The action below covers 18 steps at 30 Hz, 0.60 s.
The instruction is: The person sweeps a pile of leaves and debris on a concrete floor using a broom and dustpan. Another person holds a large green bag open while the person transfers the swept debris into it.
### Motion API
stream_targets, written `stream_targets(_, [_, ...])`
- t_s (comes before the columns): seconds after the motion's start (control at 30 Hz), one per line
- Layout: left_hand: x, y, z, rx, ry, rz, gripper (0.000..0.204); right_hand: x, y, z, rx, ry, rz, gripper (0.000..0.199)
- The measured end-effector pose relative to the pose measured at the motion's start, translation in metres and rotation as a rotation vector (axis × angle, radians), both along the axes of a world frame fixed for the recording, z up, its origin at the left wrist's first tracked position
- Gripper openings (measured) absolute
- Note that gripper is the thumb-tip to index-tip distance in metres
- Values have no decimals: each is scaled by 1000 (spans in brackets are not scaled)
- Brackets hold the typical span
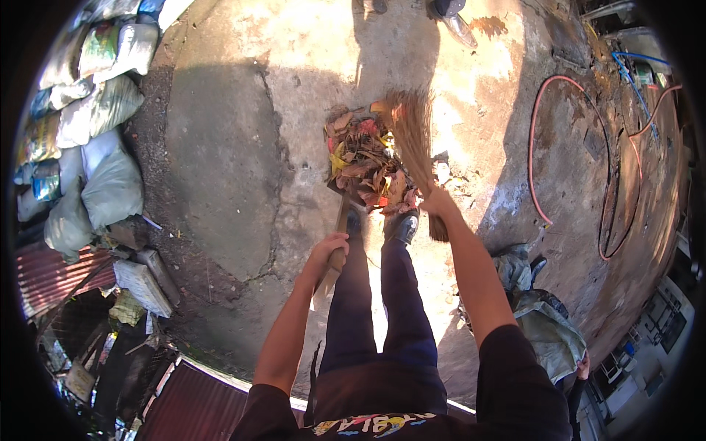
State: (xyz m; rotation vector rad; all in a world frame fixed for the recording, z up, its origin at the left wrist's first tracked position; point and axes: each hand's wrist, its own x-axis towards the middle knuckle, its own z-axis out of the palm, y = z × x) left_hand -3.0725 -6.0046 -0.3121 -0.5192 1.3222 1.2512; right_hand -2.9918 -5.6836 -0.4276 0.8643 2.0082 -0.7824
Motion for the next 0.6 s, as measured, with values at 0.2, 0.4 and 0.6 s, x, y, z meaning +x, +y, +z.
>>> stream_targets(0.2, [13, -26, -49, 121, 89, -59, 30, 88, -65, 60, -223, -119, 41, 87])
stream_targets(0.4, [40, -7, -58, 3, 555, -48, 12, 94, -94, 107, -285, -201, 46, 91])
stream_targets(0.6, [25, 22, -27, 287, 1026, -306, 21, 93, -120, 113, -211, -276, 75, 84])
